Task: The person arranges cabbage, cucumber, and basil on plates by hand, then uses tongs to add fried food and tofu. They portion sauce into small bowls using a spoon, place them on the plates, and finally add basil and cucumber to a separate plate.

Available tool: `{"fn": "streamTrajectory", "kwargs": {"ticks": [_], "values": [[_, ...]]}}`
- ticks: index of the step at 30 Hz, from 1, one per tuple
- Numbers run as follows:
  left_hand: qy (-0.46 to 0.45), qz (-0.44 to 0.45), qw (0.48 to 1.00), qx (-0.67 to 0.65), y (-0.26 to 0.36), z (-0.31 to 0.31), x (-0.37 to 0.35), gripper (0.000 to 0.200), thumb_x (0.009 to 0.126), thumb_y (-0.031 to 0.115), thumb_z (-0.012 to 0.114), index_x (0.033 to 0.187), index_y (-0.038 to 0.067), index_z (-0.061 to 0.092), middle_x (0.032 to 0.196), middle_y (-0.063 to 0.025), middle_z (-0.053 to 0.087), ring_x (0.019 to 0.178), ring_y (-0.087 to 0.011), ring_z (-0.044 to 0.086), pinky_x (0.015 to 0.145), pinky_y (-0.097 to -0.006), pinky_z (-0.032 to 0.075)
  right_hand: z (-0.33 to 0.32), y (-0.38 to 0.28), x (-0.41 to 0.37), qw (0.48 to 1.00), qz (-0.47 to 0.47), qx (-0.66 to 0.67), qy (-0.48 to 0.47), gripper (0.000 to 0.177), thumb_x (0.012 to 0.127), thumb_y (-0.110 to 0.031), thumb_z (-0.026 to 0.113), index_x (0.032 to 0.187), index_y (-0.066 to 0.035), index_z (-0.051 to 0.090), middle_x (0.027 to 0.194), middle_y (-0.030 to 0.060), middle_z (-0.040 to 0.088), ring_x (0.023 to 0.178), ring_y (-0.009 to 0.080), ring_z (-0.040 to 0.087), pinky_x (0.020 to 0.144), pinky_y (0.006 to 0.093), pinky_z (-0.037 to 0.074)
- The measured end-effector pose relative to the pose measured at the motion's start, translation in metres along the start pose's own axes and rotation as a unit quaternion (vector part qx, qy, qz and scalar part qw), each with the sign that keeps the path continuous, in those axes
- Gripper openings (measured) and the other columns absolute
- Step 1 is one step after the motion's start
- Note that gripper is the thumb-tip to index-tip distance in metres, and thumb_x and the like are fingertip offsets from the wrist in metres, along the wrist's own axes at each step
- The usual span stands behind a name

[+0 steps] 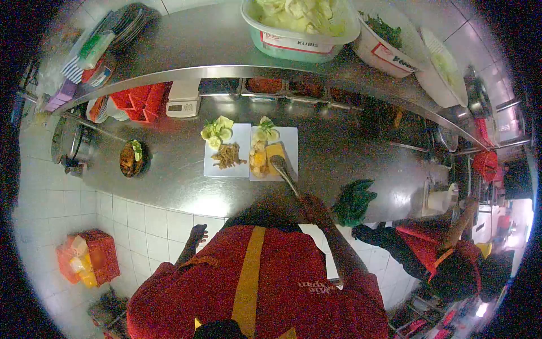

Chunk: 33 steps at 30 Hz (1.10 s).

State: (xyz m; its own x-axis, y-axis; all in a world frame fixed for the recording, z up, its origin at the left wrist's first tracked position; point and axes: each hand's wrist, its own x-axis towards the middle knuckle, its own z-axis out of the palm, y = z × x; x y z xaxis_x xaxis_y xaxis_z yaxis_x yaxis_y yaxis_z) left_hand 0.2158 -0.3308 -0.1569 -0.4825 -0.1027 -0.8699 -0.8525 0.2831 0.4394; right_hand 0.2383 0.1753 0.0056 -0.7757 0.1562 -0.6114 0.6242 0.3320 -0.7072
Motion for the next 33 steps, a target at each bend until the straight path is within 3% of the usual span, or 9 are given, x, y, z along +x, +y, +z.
{"fn": "streamTrajectory", "kwargs": {"ticks": [3,5,11,14,17,20,27,28,33], "values": [[-0.004,0.007,1.0,-0.017,0.008,0.005,-0.004,0.032,0.083,0.036,0.063,0.103,0.011,0.056,0.075,-0.0017,0.059,0.057,-0.0151,0.057,0.047,-0.0292,0.042,0.014,0.011,0.006,0.97,-0.238,-0.027,0.049,0.036,0.092,-0.04,0.049,0.082,-0.006,0.055,0.055,0.0004,0.046,0.04,0.0108,0.045,0.036,0.0272,0.036],[-0.006,0.016,0.999,-0.028,0.006,0.006,-0.002,0.031,0.083,0.035,0.063,0.102,0.012,0.056,0.075,-0.0016,0.059,0.057,-0.0149,0.057,0.047,-0.0292,0.042,0.015,-0.031,-0.017,0.998,-0.011,0.065,-0.002,0.039,0.092,-0.043,0.046,0.084,-0.006,0.056,0.055,0.0016,0.048,0.039,0.0121,0.046,0.035,0.0283,0.037],[-0.081,-0.028,0.996,0.039,0.023,-0.003,-0.011,0.029,0.085,0.037,0.058,0.099,0.012,0.06,0.077,-0.0002,0.06,0.06,-0.0139,0.056,0.053,-0.0316,0.045,0.021,-0.004,0.0,0.995,-0.094,-0.026,0.011,0.045,0.092,-0.047,0.044,0.084,-0.005,0.057,0.051,0.0034,0.047,0.039,0.013,0.048,0.036,0.0289,0.039],[-0.214,-0.135,0.89,0.38,0.092,0.002,-0.046,0.035,0.084,0.045,0.056,0.092,0.013,0.067,0.088,0.001,0.065,0.069,-0.0136,0.058,0.061,-0.0293,0.048,-0.001,-0.045,-0.029,0.999,0.031,0.014,-0.028,0.045,0.093,-0.046,0.043,0.082,-0.004,0.057,0.05,0.0038,0.047,0.039,0.0126,0.048,0.035,0.0286,0.038],[-0.425,-0.016,0.886,0.183,0.146,0.004,-0.063,0.025,0.087,0.03,0.055,0.101,0.01,0.059,0.075,0.0014,0.056,0.061,-0.0118,0.052,0.053,-0.0246,0.045,-0.02,-0.046,-0.039,0.998,0.054,0.007,-0.027,0.043,0.093,-0.044,0.044,0.08,-0.005,0.056,0.051,0.004,0.048,0.039,0.0123,0.048,0.035,0.0285,0.038],[-0.292,0.446,0.822,0.201,0.206,0.059,-0.098,0.029,0.088,0.034,0.054,0.106,0.014,0.064,0.086,-0.0059,0.065,0.074,-0.0118,0.06,0.065,-0.0245,0.049,-0.034,-0.044,-0.042,0.998,0.047,-0.009,-0.029,0.041,0.093,-0.043,0.047,0.08,-0.004,0.057,0.051,0.0035,0.048,0.039,0.0122,0.048,0.036,0.0284,0.039],[0.002,0.579,0.727,0.369,0.279,0.161,-0.08,0.029,0.081,0.014,0.057,0.108,0.004,0.059,0.101,-0.0176,0.062,0.097,-0.0339,0.059,0.082,-0.0415,0.047,-0.029,-0.016,-0.027,0.998,-0.033,-0.045,-0.022,0.039,0.092,-0.04,0.049,0.085,-0.003,0.057,0.053,0.003,0.049,0.04,0.0116,0.048,0.038,0.028,0.04],[0.029,0.457,0.848,0.268,0.28,0.173,-0.074,0.034,0.081,0.017,0.057,0.112,0.003,0.055,0.103,-0.0209,0.061,0.099,-0.0343,0.058,0.082,-0.0444,0.046,-0.032,-0.007,-0.03,0.998,-0.035,-0.043,-0.02,0.039,0.092,-0.04,0.049,0.085,-0.003,0.057,0.053,0.003,0.049,0.04,0.0116,0.048,0.038,0.028,0.04],[0.053,0.55,0.765,0.333,0.286,0.181,-0.078,0.033,0.082,0.023,0.056,0.106,0.001,0.054,0.095,-0.0211,0.061,0.092,-0.0357,0.059,0.077,-0.0454,0.047,-0.037,0.041,-0.005,0.82,-0.338,-0.436,0.152,0.03,0.092,-0.032,0.05,0.097,-0.004,0.059,0.065,0.0107,0.056,0.056,0.0218,0.058,0.047,0.0359,0.047]]}}
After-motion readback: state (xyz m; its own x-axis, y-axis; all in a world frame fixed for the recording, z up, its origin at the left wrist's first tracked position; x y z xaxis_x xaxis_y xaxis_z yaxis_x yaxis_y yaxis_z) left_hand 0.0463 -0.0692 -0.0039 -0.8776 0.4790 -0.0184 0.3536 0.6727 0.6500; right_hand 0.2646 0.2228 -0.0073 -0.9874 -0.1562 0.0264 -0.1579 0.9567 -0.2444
